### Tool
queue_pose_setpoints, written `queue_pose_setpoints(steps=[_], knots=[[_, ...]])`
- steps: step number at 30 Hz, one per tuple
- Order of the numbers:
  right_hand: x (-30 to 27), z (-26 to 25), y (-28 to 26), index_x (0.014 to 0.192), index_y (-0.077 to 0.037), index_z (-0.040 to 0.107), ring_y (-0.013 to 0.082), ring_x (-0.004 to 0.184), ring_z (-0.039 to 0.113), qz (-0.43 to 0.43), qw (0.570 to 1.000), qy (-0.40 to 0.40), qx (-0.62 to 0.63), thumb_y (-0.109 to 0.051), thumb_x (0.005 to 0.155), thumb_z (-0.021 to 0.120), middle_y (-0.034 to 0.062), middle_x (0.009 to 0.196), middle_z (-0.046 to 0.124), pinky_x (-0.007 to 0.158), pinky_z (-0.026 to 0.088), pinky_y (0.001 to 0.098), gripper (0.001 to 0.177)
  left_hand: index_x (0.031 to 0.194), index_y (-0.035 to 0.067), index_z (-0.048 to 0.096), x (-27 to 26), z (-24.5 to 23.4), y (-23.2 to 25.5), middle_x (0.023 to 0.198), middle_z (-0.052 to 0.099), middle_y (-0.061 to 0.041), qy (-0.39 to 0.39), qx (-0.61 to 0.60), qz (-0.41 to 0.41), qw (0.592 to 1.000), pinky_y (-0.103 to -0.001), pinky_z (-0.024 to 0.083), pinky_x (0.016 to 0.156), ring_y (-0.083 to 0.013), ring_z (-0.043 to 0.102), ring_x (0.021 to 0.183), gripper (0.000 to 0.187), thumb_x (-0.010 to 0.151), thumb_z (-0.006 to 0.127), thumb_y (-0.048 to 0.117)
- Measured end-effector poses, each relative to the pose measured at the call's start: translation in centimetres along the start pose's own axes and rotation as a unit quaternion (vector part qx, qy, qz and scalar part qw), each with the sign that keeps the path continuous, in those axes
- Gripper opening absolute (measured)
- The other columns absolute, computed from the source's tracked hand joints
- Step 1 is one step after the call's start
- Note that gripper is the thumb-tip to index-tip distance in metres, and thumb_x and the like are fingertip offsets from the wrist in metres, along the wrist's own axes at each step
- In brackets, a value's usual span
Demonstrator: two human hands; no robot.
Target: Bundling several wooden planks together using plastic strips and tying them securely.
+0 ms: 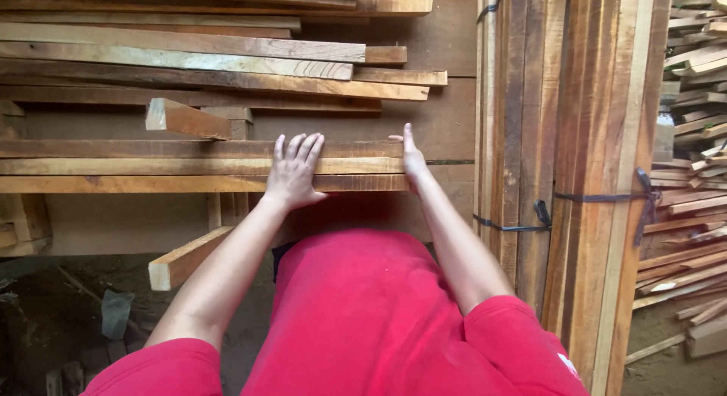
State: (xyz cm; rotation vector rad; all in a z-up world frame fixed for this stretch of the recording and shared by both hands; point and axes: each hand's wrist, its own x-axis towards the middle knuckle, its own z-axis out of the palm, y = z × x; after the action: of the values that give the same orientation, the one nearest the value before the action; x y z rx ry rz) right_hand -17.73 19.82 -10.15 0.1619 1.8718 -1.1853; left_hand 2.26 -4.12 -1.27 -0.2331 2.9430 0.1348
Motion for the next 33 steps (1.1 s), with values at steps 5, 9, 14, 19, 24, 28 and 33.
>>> queue_pose_setpoints(steps=[5,9,14,19,24,28,33], knots=[[-6.9,0.3,-6.9,0.141,-0.018,0.063,0.0289,0.127,0.058,0.054,0.996,-0.030,0.069,-0.079,0.086,0.062,0.0163,0.139,0.062,0.112,0.043,0.0458,0.082,0.162,0.018,0.034,0.4,0.7,-0.4,0.154,0.046,-0.002,0.017,0.001,0.000,1.000,-0.056,0.021,0.123,-0.0241,0.040,0.141,0.138,0.045,0.082,0.073],[-12.2,1.2,-12.9,0.143,-0.003,0.059,0.0335,0.147,0.041,0.096,0.995,0.006,-0.024,-0.083,0.079,0.060,0.0207,0.153,0.051,0.123,0.028,0.0508,0.102,0.161,0.018,0.035,0.2,0.6,-0.4,0.153,0.046,-0.002,0.024,-0.004,0.003,1.000,-0.056,0.022,0.123,-0.0243,0.040,0.141,0.138,0.045,0.083,0.073],[-8.1,1.3,-8.6,0.144,-0.002,0.058,0.0354,0.147,0.041,0.083,0.996,0.015,-0.009,-0.080,0.083,0.060,0.0218,0.153,0.051,0.122,0.029,0.0507,0.099,0.160,0.017,0.037,0.1,0.9,-0.4,0.154,0.047,-0.003,0.034,-0.002,0.006,0.999,-0.057,0.022,0.123,-0.0246,0.040,0.142,0.137,0.043,0.084,0.071],[-7.2,1.5,-6.8,0.136,-0.003,0.065,0.0316,0.133,0.055,0.027,0.997,0.040,0.061,-0.067,0.087,0.066,0.0169,0.135,0.064,0.115,0.036,0.0512,0.080,0.159,0.017,0.041,0.2,0.8,-0.6,0.151,0.050,-0.003,0.059,-0.009,0.012,0.998,-0.056,0.023,0.121,-0.0236,0.043,0.140,0.134,0.044,0.083,0.072],[-8.1,1.1,-7.1,0.145,-0.014,0.060,0.0355,0.149,0.039,-0.032,0.999,0.011,-0.018,-0.063,0.098,0.050,0.0171,0.155,0.051,0.127,0.023,0.0494,0.068,0.158,0.018,0.042,-0.1,0.8,-0.3,0.151,0.050,-0.001,0.071,-0.004,0.008,0.997,-0.054,0.023,0.121,-0.0221,0.043,0.139,0.133,0.045,0.081,0.075],[-3.1,1.4,-2.8,0.109,-0.005,0.076,0.0295,0.109,0.060,-0.128,0.988,0.077,-0.027,-0.060,0.104,0.053,0.0159,0.109,0.070,0.103,0.042,0.0450,0.060,0.158,0.017,0.043,0.3,1.2,-0.4,0.149,0.052,-0.002,0.090,0.001,0.012,0.996,-0.053,0.026,0.118,-0.0227,0.045,0.137,0.133,0.045,0.080,0.077],[-5.2,0.3,-4.7,0.123,-0.020,0.072,0.0349,0.139,0.049,-0.074,0.996,0.011,-0.042,-0.072,0.103,0.038,0.0151,0.137,0.063,0.118,0.033,0.0467,0.065,0.158,0.018,0.042,0.3,1.8,-0.6,0.149,0.052,-0.002,0.081,-0.004,0.008,0.997,-0.054,0.026,0.118,-0.0234,0.045,0.137,0.133,0.044,0.079,0.077]])
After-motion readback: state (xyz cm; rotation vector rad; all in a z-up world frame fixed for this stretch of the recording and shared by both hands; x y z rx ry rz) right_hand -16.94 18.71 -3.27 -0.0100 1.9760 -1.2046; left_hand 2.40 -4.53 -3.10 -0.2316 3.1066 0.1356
